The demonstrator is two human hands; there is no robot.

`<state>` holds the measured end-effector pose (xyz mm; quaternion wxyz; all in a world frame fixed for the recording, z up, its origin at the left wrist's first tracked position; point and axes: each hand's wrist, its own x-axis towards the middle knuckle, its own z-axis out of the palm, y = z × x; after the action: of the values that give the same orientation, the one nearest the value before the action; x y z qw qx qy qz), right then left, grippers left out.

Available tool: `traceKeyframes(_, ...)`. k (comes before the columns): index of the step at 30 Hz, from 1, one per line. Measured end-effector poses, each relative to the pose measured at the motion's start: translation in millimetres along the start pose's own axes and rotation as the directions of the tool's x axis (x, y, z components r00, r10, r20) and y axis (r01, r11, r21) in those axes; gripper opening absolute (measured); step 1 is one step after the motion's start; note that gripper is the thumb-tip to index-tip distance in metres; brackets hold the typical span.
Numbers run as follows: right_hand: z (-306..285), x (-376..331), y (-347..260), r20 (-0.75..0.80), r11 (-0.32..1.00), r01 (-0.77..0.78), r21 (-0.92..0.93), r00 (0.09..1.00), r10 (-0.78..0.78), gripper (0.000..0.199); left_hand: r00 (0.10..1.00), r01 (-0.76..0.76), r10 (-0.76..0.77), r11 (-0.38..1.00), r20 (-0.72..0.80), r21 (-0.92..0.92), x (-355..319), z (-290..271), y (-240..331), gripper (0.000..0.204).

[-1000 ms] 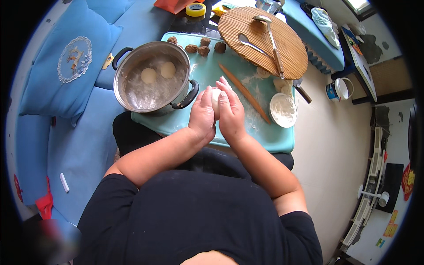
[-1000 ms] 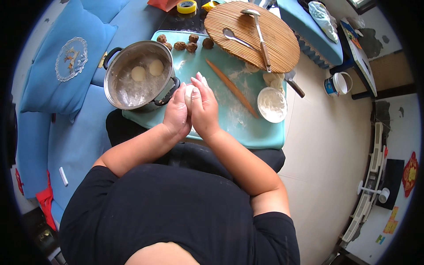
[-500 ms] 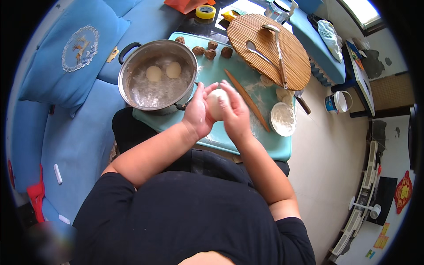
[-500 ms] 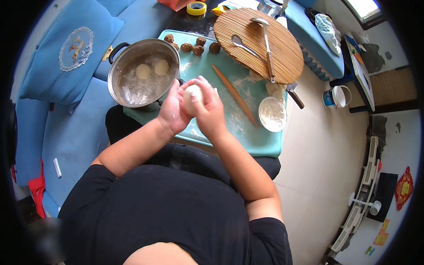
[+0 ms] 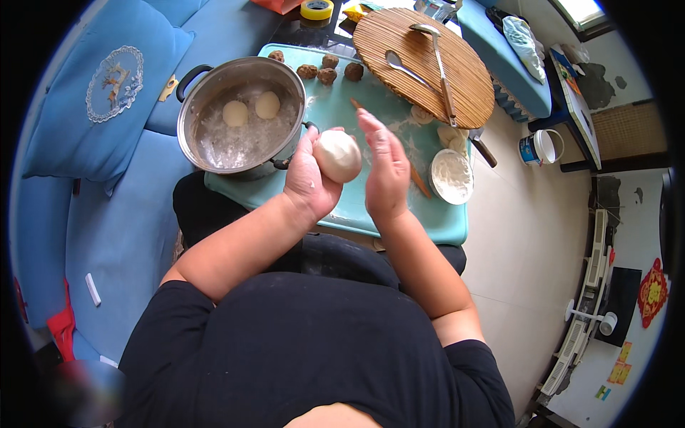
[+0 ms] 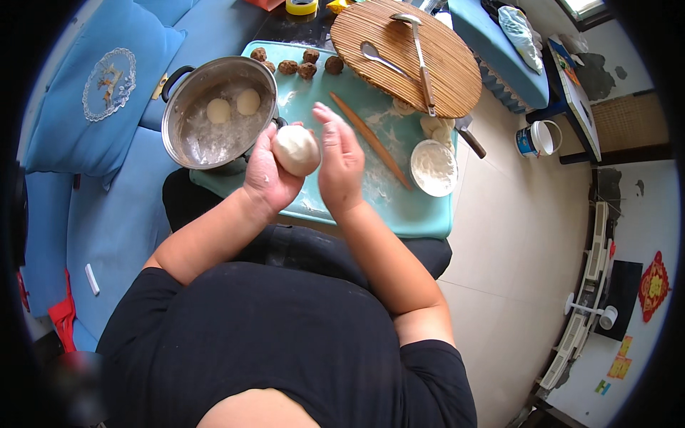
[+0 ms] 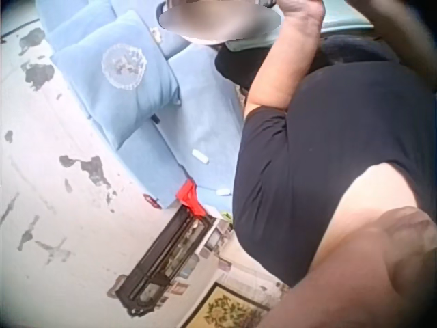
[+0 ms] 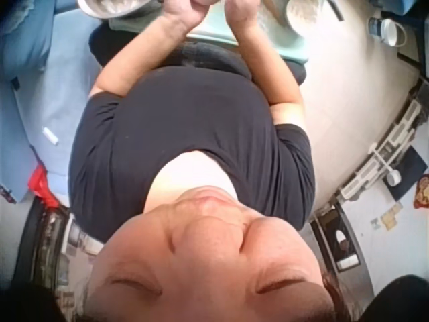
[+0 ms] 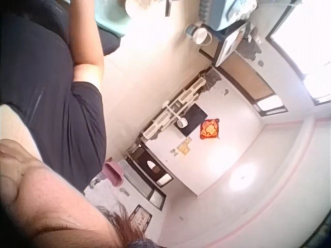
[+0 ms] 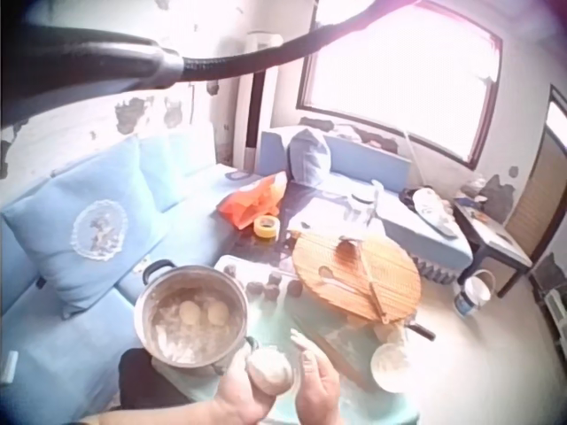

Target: The person flattens dough balls into circular wrappers using a rolling pin, places a meat filling in the center, and folds the dough to seal the dumplings. The finished dumplings are placed into a pot of boiling water. The process is repeated for multiple dumplings.

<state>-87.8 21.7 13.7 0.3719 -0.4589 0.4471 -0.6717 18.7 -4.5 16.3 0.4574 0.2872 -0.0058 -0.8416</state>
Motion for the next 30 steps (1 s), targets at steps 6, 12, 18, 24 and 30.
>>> traceKeyframes(6,14.7,-16.2,-6.2,-0.088,0.876,-0.34,0.343,0.917,0.39,0.033,0.996,-0.055,0.055,0.998,0.074,-0.001,-2.7,1.6,-7.0,0.029)
traceKeyframes(12,-0.9,-11.0,0.5,-0.017,0.843,-0.495,0.21,0.86,0.509,0.023,0.981,-0.058,0.007,0.965,0.194,0.256,-3.3,-6.0,-13.4,0.037)
traceKeyframes(18,-20.7,-9.5,7.0,0.033,0.967,0.014,-0.254,0.999,-0.006,0.026,0.978,0.18,-0.206,0.897,0.023,0.403,-7.4,7.1,0.0,0.045)
traceKeyframes(24,6.0,-24.7,-1.9,-0.123,0.832,-0.422,0.36,0.863,0.49,0.04,0.954,-0.239,0.118,0.856,0.277,0.458,-4.2,-5.4,-27.6,0.039)
traceKeyframes(30,-0.7,-20.5,2.8,0.051,0.91,-0.385,0.153,0.923,0.382,0.052,0.913,-0.352,0.215,0.846,0.348,0.401,-2.5,-5.1,-19.3,0.04)
